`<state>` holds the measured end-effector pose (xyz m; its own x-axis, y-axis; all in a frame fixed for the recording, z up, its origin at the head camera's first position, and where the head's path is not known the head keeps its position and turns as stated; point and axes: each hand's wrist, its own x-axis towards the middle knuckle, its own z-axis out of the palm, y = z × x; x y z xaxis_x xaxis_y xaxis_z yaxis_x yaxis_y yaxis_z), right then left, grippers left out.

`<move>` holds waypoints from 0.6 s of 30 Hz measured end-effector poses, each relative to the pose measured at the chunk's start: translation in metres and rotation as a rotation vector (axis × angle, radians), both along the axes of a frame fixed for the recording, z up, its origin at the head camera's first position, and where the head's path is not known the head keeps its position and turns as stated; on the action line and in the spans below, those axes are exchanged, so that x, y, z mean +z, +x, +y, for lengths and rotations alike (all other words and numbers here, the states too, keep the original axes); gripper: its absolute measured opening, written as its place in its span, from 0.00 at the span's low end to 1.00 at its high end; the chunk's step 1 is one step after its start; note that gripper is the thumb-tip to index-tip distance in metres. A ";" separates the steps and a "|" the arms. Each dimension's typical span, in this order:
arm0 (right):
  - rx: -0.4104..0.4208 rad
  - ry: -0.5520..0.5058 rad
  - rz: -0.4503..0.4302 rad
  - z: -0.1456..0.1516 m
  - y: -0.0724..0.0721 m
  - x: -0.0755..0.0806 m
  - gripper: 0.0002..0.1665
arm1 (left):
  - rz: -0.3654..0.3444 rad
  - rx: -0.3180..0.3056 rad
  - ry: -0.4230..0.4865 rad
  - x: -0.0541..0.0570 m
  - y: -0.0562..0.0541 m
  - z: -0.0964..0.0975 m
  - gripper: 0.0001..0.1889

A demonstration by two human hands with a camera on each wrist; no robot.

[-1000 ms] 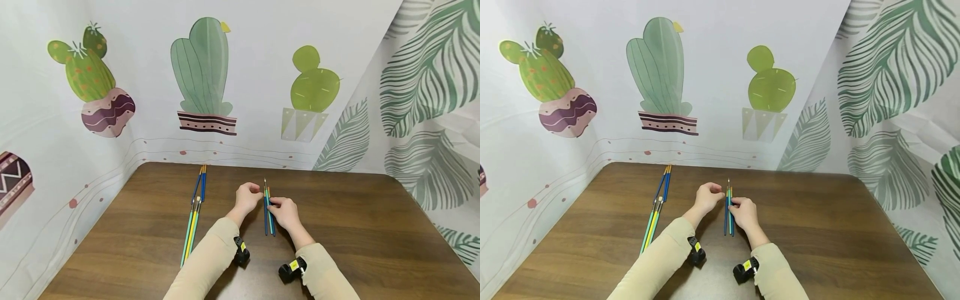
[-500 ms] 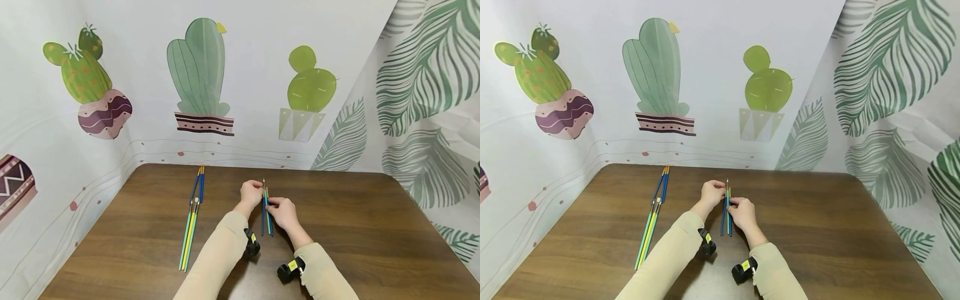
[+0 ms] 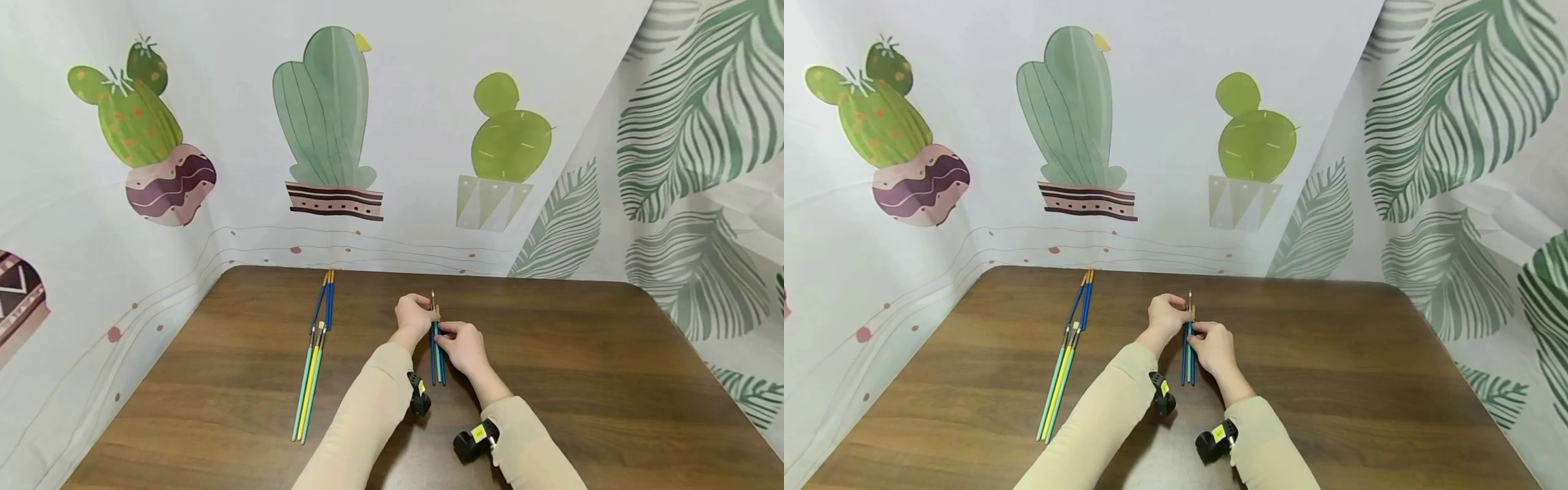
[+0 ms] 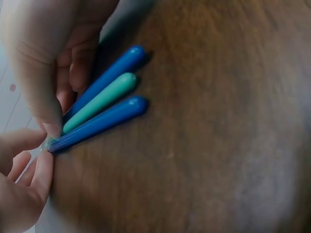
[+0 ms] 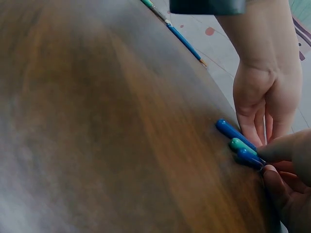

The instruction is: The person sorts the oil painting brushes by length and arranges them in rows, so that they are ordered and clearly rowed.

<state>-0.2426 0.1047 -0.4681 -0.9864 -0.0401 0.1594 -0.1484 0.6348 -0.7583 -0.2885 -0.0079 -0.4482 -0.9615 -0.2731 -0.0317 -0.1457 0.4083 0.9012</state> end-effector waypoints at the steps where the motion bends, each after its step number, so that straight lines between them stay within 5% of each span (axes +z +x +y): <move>1: 0.001 0.002 0.004 0.000 0.000 0.000 0.16 | 0.000 0.004 -0.001 0.000 0.000 0.001 0.12; 18: 0.003 0.013 0.012 0.000 0.000 0.000 0.16 | -0.002 0.054 0.055 0.000 0.002 0.003 0.08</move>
